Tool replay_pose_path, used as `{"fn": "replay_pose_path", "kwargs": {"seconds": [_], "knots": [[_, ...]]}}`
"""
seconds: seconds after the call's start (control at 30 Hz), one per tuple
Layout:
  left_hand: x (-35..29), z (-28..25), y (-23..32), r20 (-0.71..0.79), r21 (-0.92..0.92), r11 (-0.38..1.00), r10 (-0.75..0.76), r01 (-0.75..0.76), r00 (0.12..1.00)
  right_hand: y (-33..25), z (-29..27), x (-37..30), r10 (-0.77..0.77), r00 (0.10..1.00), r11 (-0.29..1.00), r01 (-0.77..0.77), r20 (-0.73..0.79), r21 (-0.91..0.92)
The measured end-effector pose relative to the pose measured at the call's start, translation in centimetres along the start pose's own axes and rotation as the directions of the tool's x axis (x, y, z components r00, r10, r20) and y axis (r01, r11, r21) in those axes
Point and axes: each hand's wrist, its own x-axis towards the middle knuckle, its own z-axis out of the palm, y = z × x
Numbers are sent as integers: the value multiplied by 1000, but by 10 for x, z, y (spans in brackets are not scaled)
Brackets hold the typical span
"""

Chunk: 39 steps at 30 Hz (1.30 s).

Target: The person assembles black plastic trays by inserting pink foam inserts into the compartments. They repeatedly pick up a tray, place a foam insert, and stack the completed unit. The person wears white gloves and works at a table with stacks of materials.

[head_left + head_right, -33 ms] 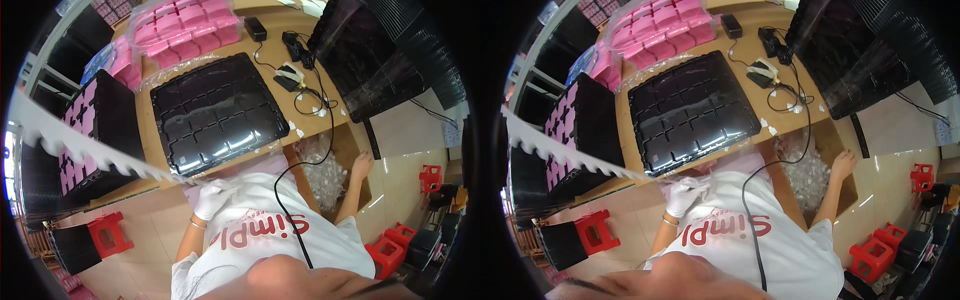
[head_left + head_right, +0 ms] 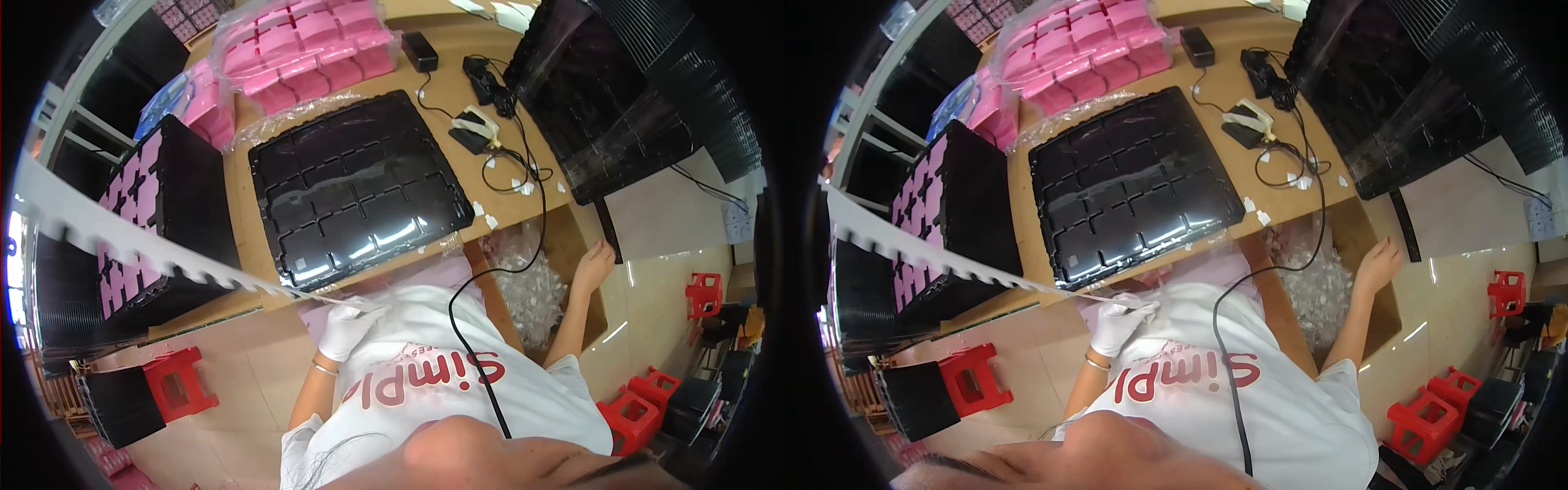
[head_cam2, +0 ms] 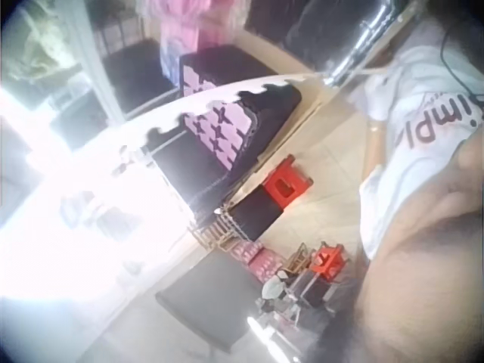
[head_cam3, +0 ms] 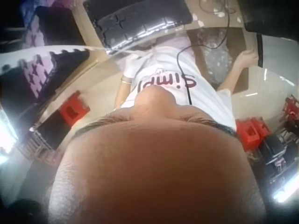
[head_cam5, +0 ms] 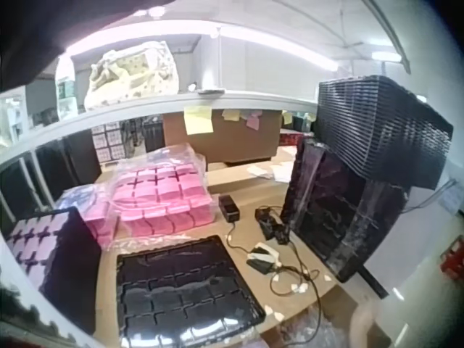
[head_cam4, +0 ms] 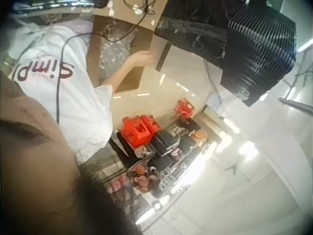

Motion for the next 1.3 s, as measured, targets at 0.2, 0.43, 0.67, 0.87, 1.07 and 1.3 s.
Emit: {"fn": "replay_pose_path", "kwargs": {"seconds": [0.2, 0.43, 0.67, 0.87, 1.07, 1.3], "knots": [[19, -5, -86, 39, 519, 853, 40, -55, 998, -280, -68, 61, -505, 791, 314, 542, -347, 779], [43, -1, -70, 23, 337, 927, -179, 161, 984, -572, -12, 155, -660, 506, -136, 647, -555, 751], [22, -28, -20, 14, 472, 826, -356, 308, 934, -657, 29, 175, -999, 29, 36, 687, 22, 725], [-55, -85, -38, 116, -96, 935, -330, 341, 937, -662, 43, 200, -999, 5, 47, 470, 51, 882], [-23, -154, 78, 34, 67, 768, -640, 638, 767, -670, 52, 207, -980, -10, 167, 487, 197, 857], [32, -166, 72, -532, -177, 949, -316, 261, 786, -667, 48, 187, -852, 472, 19, 460, -226, 888]]}}
